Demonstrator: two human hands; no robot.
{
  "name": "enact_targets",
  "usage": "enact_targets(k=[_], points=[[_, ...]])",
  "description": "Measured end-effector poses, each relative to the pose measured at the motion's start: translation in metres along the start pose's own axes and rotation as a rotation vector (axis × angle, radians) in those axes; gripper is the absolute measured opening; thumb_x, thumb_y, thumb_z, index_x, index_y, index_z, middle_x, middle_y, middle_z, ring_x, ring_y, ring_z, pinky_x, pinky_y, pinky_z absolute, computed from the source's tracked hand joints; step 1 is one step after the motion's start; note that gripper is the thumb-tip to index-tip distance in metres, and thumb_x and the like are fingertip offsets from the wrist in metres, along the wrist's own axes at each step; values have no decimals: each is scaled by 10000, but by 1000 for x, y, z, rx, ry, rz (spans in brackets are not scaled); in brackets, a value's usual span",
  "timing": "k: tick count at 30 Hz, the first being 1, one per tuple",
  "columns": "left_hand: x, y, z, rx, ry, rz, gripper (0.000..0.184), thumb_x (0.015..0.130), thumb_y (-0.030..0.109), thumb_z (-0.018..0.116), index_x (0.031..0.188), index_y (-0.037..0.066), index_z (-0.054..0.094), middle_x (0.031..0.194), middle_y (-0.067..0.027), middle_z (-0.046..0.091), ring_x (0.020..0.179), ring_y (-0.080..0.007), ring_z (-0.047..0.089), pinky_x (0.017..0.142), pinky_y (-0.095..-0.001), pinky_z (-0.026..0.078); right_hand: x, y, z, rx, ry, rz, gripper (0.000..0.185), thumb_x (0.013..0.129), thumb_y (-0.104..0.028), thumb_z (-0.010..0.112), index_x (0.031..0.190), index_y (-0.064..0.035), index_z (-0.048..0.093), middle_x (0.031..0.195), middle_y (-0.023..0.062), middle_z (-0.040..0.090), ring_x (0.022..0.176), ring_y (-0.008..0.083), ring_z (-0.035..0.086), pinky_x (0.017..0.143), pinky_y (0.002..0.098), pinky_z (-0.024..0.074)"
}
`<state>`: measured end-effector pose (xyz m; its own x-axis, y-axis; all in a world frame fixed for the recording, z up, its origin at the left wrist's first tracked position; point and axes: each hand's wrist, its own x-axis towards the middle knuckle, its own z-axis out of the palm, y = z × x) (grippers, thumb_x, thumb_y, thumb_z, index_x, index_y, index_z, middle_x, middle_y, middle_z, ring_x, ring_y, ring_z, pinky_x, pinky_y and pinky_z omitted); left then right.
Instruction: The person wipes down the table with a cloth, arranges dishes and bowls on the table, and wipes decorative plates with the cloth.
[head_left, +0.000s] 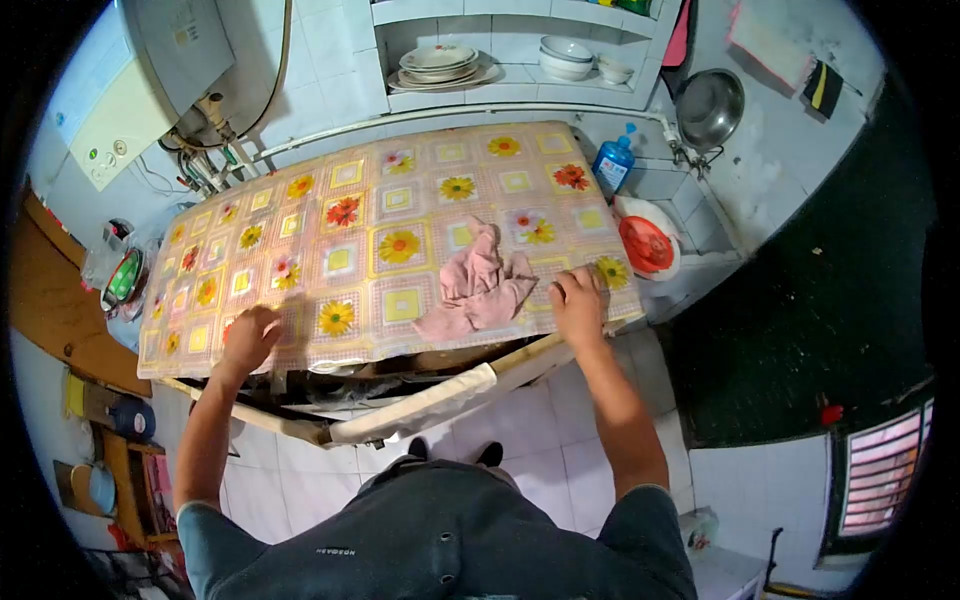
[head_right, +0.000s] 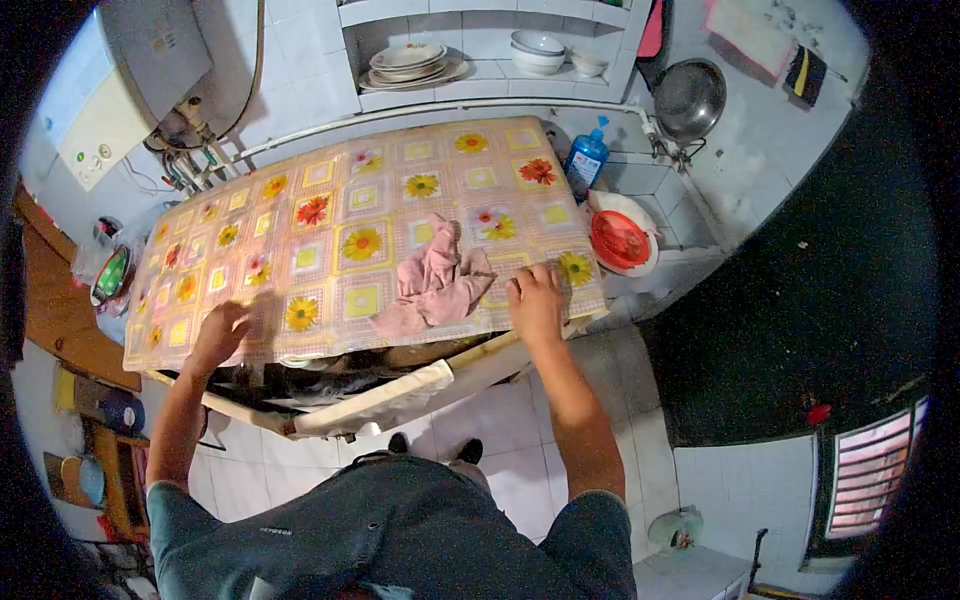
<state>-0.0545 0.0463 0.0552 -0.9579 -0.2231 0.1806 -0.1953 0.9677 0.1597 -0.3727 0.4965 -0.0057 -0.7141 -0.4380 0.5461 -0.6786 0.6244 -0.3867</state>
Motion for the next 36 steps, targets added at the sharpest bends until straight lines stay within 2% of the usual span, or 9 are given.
enact_targets(k=[7,9,16,18,22,25,28,30,36], points=[[120,204,39,-683,21,99,278,811,144,716,1063,39,661,1022,-148,640,883,-311,638,768,-382,524,-2,3,1,74,24,54,194,804,-158,677,953,-35,670,957,115,580,939,353,539,825,452,442],[143,237,59,-598,61,173,300,782,177,735,1044,49,666,1013,-165,632,866,-324,628,735,-406,520,0,2,-2,77,22,49,196,803,-163,676,949,-32,673,953,119,581,925,349,544,807,450,450],[191,250,89,-528,27,356,265,797,186,699,1004,33,640,852,-167,635,748,-321,614,688,-392,499,4,3,-4,93,68,26,210,763,-132,710,939,-23,676,939,113,605,902,324,582,785,411,475],[205,254,78,-971,-149,-37,233,828,156,684,1008,23,621,772,-133,629,680,-249,587,656,-345,484,5,4,-3,76,83,21,208,760,-128,708,936,-22,677,944,113,606,903,323,582,786,411,476],[217,277,93,-1223,26,168,171,894,57,617,1061,23,605,909,-49,594,753,-95,535,644,-236,437,5,1,-7,76,0,75,198,747,-87,694,933,-20,675,941,119,597,896,323,579,772,400,474],[213,286,132,-775,82,582,463,843,166,650,1286,72,553,1234,-152,564,1138,-311,528,966,-424,414,4,4,-8,160,-48,76,213,731,-70,694,938,-24,672,933,126,589,880,328,577,750,388,474],[193,298,133,-395,82,502,554,819,251,643,1335,92,517,1344,-168,499,1242,-388,441,1035,-511,343,15,8,-27,277,-140,31,225,722,-64,694,942,-24,668,926,133,584,861,333,577,734,380,475],[193,300,127,-323,49,497,579,815,264,636,1350,94,497,1366,-166,478,1264,-386,427,1041,-515,341,22,19,-43,347,-357,-5,188,747,-71,678,925,-13,664,891,147,587,842,340,581,728,383,476],[212,321,116,-459,-26,491,671,806,326,650,1389,76,430,1404,-209,429,1303,-414,387,1090,-516,292,39,64,-59,226,-321,-56,125,800,-136,651,865,-30,664,878,137,602,835,353,590,746,425,477]])
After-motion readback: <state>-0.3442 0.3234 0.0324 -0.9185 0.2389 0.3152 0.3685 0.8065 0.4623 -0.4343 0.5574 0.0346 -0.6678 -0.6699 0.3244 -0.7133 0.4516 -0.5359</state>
